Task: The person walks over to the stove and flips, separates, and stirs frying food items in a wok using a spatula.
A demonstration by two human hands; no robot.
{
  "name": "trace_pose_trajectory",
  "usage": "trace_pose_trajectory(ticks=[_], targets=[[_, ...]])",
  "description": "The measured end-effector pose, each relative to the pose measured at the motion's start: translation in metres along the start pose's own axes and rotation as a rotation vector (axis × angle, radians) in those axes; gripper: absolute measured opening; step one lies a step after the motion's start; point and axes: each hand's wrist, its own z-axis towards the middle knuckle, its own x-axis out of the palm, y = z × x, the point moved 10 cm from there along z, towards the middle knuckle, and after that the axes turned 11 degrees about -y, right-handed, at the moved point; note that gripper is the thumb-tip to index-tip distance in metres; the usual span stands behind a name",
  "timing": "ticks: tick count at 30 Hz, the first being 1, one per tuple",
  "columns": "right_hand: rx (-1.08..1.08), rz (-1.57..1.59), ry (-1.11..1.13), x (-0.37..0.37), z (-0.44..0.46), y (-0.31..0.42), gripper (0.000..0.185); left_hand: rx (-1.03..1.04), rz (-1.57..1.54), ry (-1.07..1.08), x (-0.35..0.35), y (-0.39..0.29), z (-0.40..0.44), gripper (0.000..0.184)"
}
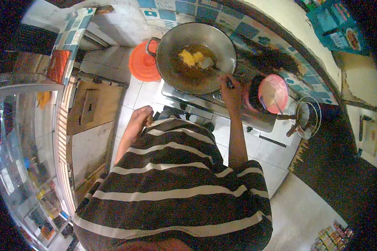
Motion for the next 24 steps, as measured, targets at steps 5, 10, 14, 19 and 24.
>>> trace_pose_trajectory(ticks=[5,10,14,19,24], targets=[[0.052,0.322,0.038,0.004,-0.002,-0.017,0.014,0.007,0.021,-0.002,-0.001,-0.002,0.0,0.033],[0.242,0.471,0.026,0.003,-0.006,-0.041,0.023,0.007,0.024,0.016,0.002,-0.004,0.002,0.033],[0.194,0.506,0.037,-0.001,-0.005,-0.047,0.025,0.001,0.02,0.03,0.006,-0.005,0.004,0.032],[0.163,0.511,-0.015,-0.003,0.0,-0.049,0.025,-0.012,0.043,0.023,0.008,-0.005,0.004,0.032],[0.095,0.438,0.069,0.008,0.012,-0.055,0.026,-0.013,0.039,0.02,0.007,-0.005,0.003,0.032]])
